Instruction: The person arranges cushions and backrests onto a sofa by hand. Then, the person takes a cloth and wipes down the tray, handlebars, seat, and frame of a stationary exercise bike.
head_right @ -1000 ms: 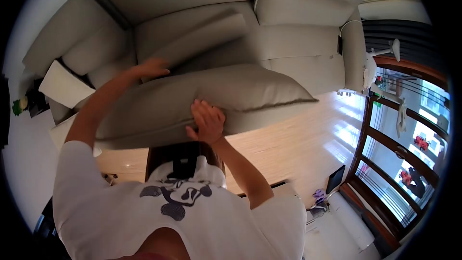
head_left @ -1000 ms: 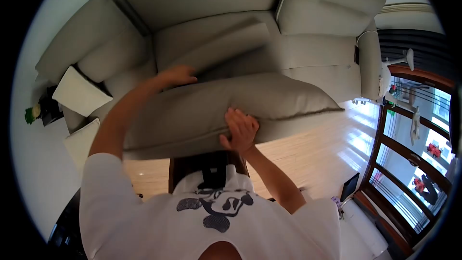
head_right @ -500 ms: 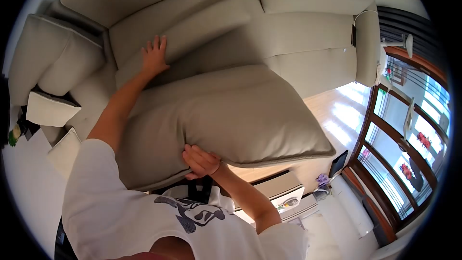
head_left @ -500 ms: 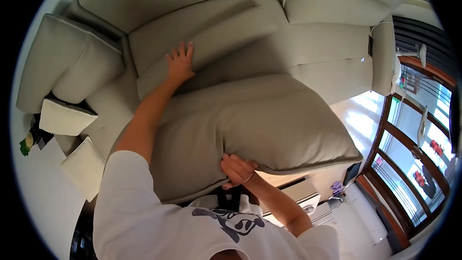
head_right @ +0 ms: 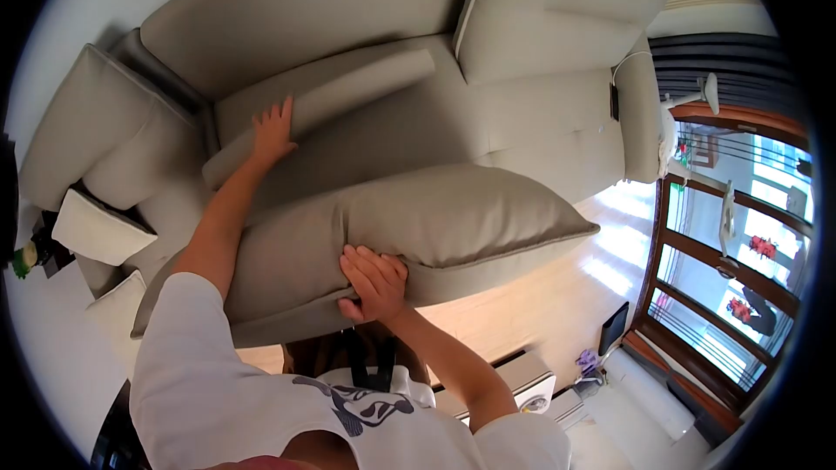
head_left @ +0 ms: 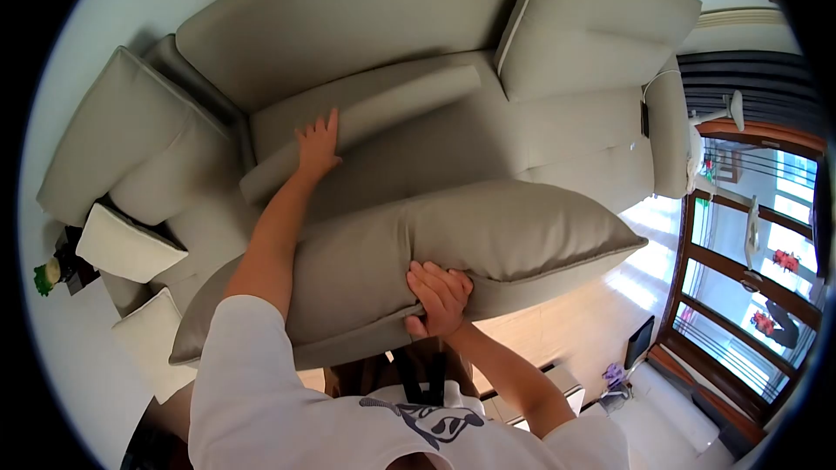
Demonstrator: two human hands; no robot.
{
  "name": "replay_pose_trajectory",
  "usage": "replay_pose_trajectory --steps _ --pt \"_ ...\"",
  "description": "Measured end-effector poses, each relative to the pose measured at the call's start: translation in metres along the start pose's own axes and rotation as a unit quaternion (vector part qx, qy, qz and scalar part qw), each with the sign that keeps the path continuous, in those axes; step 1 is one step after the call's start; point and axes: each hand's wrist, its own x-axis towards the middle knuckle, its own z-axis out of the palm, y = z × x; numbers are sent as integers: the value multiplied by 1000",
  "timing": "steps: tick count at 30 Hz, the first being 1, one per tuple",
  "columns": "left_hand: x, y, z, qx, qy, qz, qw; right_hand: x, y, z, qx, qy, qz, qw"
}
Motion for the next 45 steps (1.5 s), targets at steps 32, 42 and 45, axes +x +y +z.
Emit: replay_pose_trajectory --steps 32,42,45 --pt "189 -42 -293 41 275 -122 953 0 -7 -10 21 10 4 1000" --pt "107 -65 -303 17 316 38 948 10 -8 -14 34 -4 7 999" --pt "54 -77 -306 66 200 82 974 23 -14 -17 47 4 9 999"
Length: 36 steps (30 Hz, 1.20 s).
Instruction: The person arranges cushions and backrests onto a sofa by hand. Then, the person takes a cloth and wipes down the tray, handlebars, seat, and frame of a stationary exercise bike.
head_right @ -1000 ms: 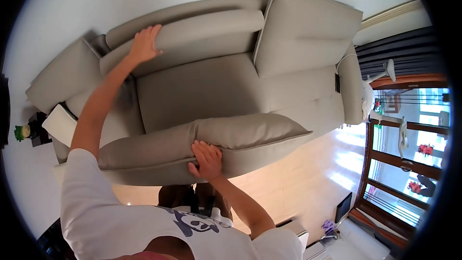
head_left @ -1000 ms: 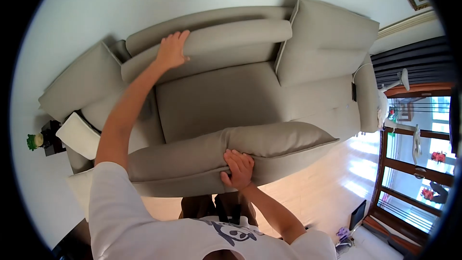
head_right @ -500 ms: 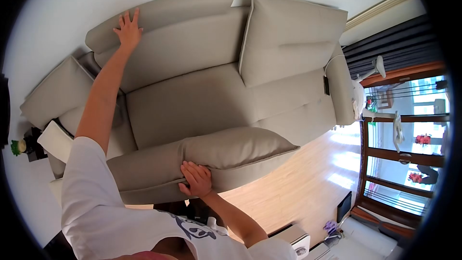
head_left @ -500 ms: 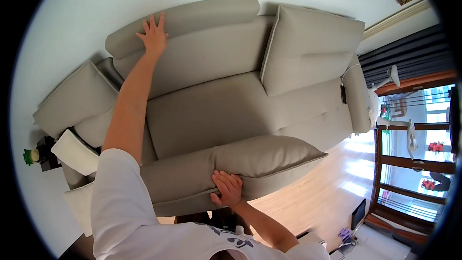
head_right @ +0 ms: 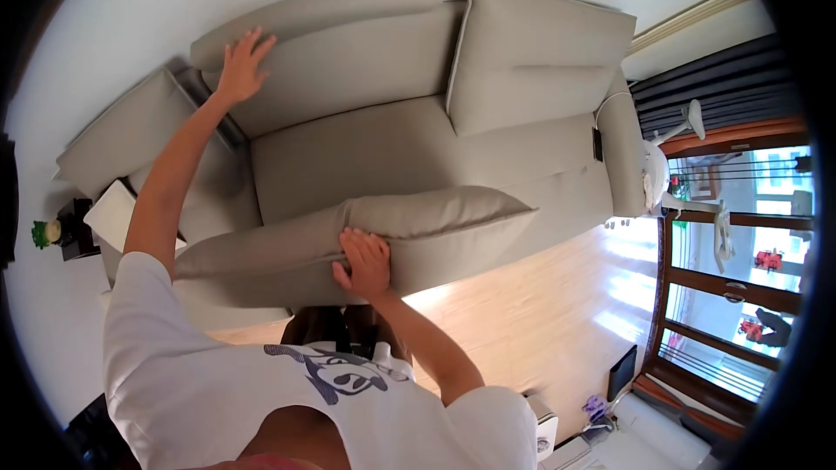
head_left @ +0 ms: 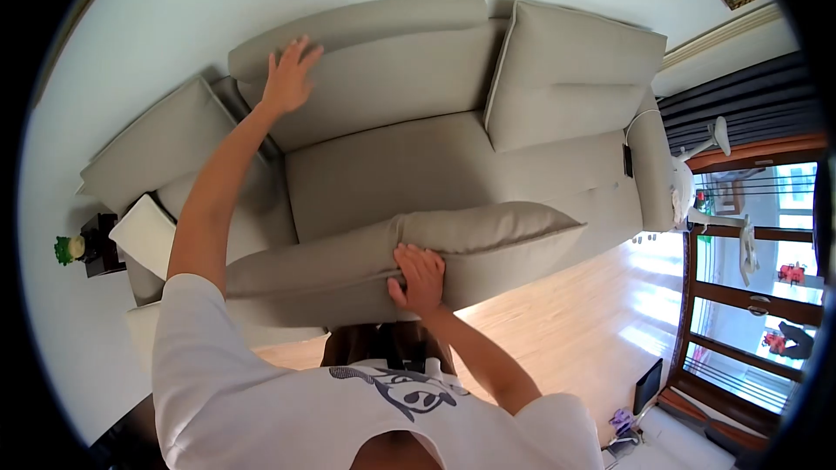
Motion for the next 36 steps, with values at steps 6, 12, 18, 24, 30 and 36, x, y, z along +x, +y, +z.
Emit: replay_pose_trajectory --steps 6,12,18,24,30,36 --pt "-30 -7 -5 50 -200 -106 973 25 -13 -12 -18 5 -16 1000" --pt "-94 24 62 -135 -290 -109 941 10 -21 -22 -27 -4 -20 999" --pt "-182 77 26 -406 -510 -139 746 23 -26 -69 -48 -143 -6 989" --pt "-277 51 -39 -489 -463 -165 721 32 31 -149 -244 -109 42 963" --pt "-323 54 -57 -433 -409 -264 759 40 70 -162 -119 -101 -9 988" --pt "-365 63 -56 -441 -344 -276 782 14 77 -143 -50 -117 -39 991"
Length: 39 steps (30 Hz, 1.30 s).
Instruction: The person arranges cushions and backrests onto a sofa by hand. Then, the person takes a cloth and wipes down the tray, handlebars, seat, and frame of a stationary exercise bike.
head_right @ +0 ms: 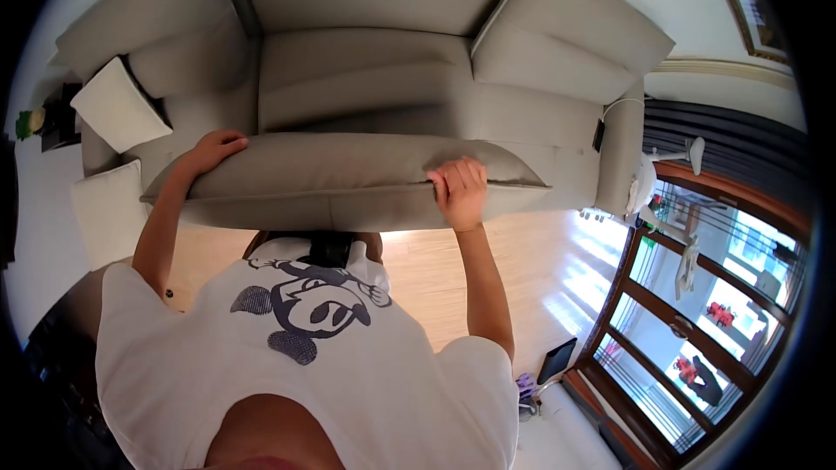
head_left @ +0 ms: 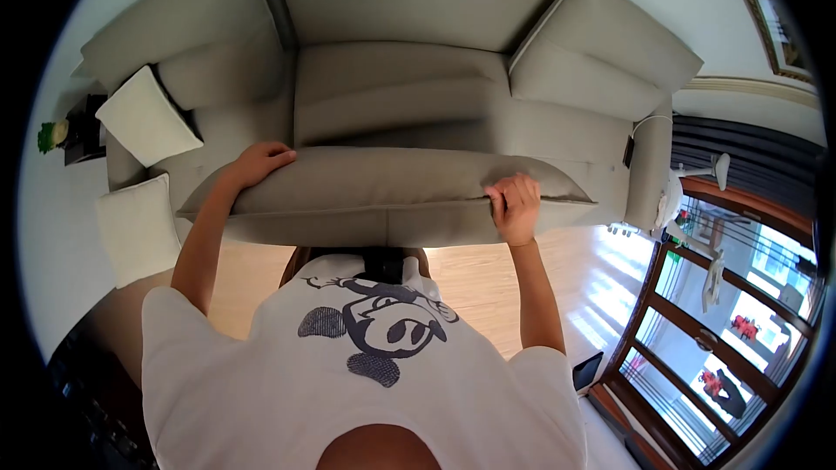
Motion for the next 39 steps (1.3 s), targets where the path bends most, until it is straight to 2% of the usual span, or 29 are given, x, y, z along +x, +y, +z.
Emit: replay_pose_trajectory --steps 3,5,8,11,14,17,20,23,26,29,31,32,33,34,35,36,38,39 --pt "-15 -11 2 21 63 -2 998 3 -3 -21 -110 -6 -13 994" --pt "-37 -3 -1 71 120 -20 990 -4 11 -32 -196 33 147 969" --pt "-35 -68 -13 179 94 -211 956 -23 45 -39 -400 64 320 857" --pt "-36 -133 -16 95 44 -306 946 -7 31 -55 -373 -55 503 778" --pt "-48 -135 -7 24 59 -301 952 11 34 -69 -293 -206 572 738" --pt "-48 -157 3 12 92 -305 948 18 56 -72 -273 -269 544 746" --pt "-62 -175 6 -74 77 -293 950 39 37 -75 -273 -283 486 781" --pt "-76 -214 12 -128 82 -275 949 71 -3 -83 -255 -253 429 829" --pt "-91 -224 25 -258 91 -295 915 99 -25 -79 -264 -218 394 853" --pt "-89 -205 27 -185 77 -306 931 102 -36 -51 -336 -121 249 900" --pt "-70 -178 13 -49 42 -272 960 90 -43 -15 -279 -64 94 954" --pt "-54 -165 7 20 21 -253 967 82 -54 8 -181 -101 97 973" --pt "-36 -154 6 113 46 -181 976 75 -71 29 -82 -135 102 982" --pt "-13 -143 6 204 71 -104 971 72 -93 42 -88 -138 43 986" --pt "19 -138 8 223 76 -57 970 69 -107 49 -94 -141 -17 985" --pt "51 -131 10 242 80 -10 967 67 -106 51 -66 -134 -12 989" --pt "94 -61 7 142 29 -6 990 63 -102 57 -10 -118 -2 993" --pt "133 -61 13 158 28 50 986 64 -97 60 -8 -109 10 994"
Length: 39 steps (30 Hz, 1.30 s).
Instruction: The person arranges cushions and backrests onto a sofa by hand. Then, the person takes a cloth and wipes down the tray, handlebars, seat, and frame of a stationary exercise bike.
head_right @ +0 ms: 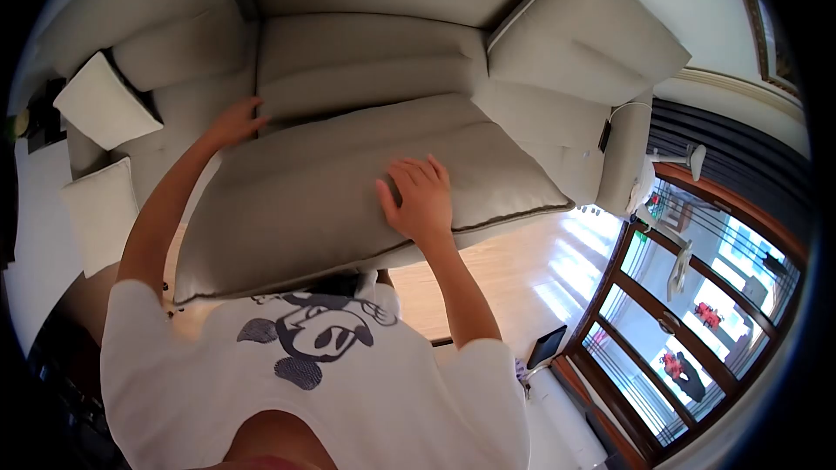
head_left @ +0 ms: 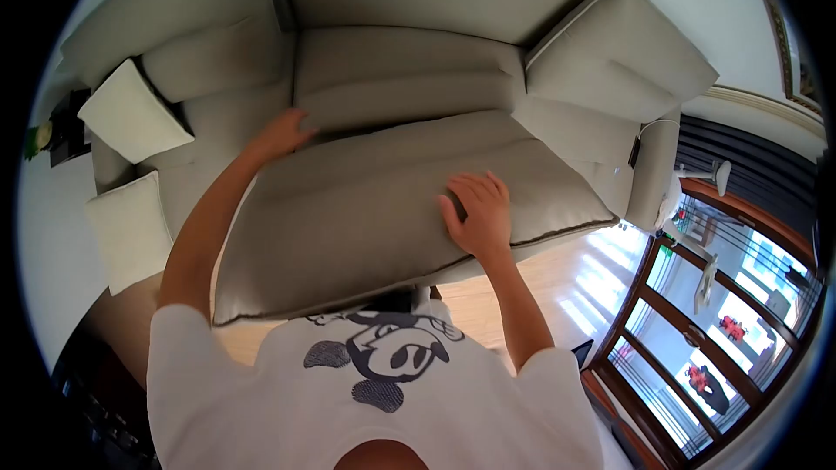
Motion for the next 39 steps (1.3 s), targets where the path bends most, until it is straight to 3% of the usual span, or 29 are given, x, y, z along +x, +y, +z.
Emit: replay_pose_trajectory --steps 3,7,12,15,18,21,24,27,32,35,39 --pt "111 5 49 46 9 84 995 8 14 6 9 22 23 999" --pt "210 34 94 101 -28 63 993 23 29 20 39 39 33 998" --pt "256 53 135 134 -64 1 989 25 55 42 92 47 63 993" --pt "251 80 108 180 -132 -48 974 27 67 49 113 51 68 990" --pt "253 74 101 123 -131 -33 983 34 70 51 127 58 69 988" --pt "263 49 116 61 -50 48 996 50 72 52 131 77 61 987" --pt "249 62 91 -1 -83 45 996 68 73 56 139 83 58 985" --pt "231 86 88 121 -38 44 991 83 70 56 159 83 67 981" --pt "191 122 54 83 57 115 988 81 71 55 170 84 75 979" --pt "150 146 -3 32 85 121 988 79 70 54 211 112 137 961" --pt "84 174 -78 -102 103 132 981 88 68 55 378 155 258 876"
